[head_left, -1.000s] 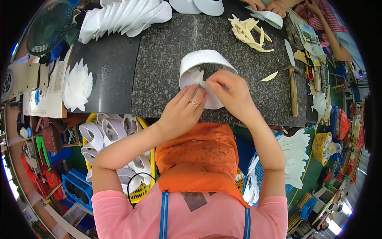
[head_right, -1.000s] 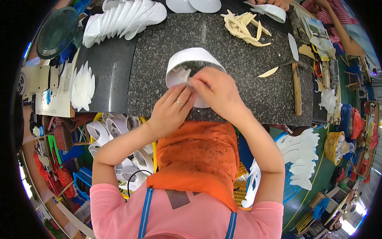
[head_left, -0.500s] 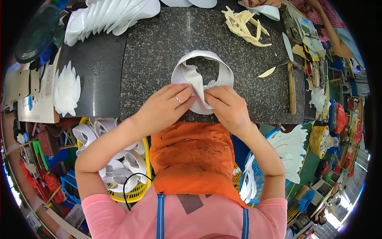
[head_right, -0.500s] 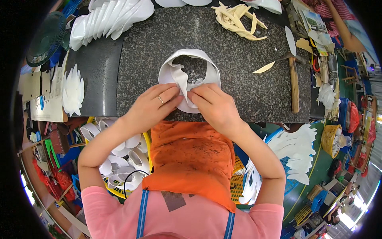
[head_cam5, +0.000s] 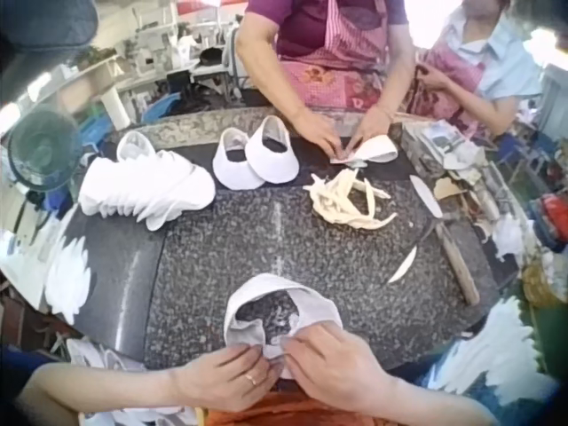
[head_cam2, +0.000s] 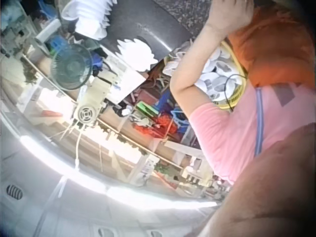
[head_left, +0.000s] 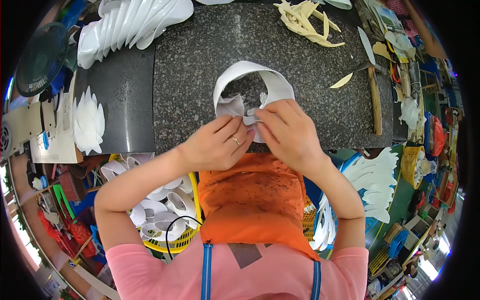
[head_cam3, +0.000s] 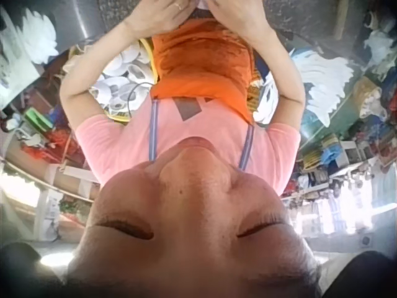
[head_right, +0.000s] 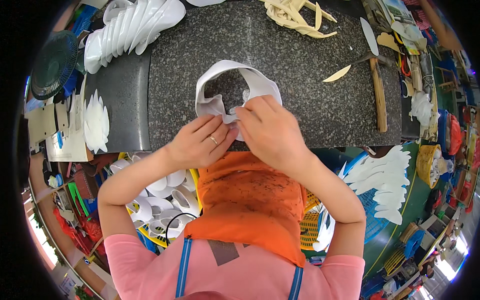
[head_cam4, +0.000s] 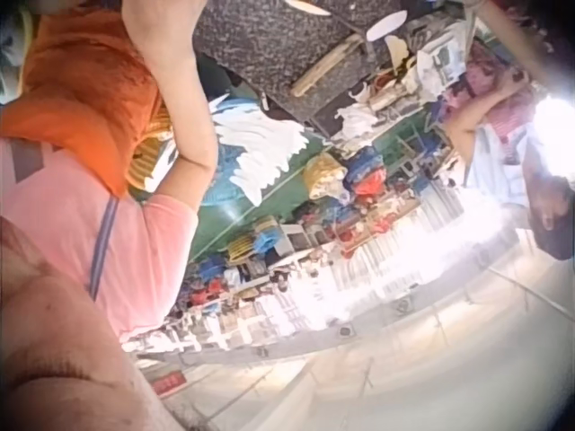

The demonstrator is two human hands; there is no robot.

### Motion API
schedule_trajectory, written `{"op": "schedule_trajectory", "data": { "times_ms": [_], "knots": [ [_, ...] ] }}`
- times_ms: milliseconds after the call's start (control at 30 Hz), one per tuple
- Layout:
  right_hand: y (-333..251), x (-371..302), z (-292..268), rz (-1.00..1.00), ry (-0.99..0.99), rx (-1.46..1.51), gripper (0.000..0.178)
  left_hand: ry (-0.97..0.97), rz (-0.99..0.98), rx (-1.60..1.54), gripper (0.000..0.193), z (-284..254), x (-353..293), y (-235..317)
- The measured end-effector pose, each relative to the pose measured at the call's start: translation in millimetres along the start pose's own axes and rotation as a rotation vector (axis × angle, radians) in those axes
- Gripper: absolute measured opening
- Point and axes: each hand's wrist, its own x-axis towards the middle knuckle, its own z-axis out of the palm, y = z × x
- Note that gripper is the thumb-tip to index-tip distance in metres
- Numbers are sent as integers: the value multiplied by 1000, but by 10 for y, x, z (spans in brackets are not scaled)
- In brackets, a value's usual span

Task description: The person assembles white shoe upper components by hand at a factory workbench, folding and pressing the material, inserting reinforcement strips, and organizing the pieces into stacks.

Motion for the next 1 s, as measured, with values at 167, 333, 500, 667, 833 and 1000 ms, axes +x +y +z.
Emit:
{"op": "schedule_trajectory", "data": {
  "times_ms": [167,333,500,667,833,1000],
  "knots": [
    [-35,-29,89,-50,-27,62,22,108,-162,-10,29,74,-81,81],
    [-20,-203,182,-82,17,6,22,21,-232,-104,27,-52,-92,39],
    [-215,-41,178,51,55,49,22,-112,-265,-133,25,-75,-154,12],
    [-264,-102,292,230,68,102,27,19,-202,25,23,-36,-94,39],
    [-313,-214,482,51,110,-147,24,-59,-208,-70,20,-235,-61,47],
    [-336,-150,496,70,69,-151,22,-285,-82,-416,22,-367,494,-422]
  ]
}}
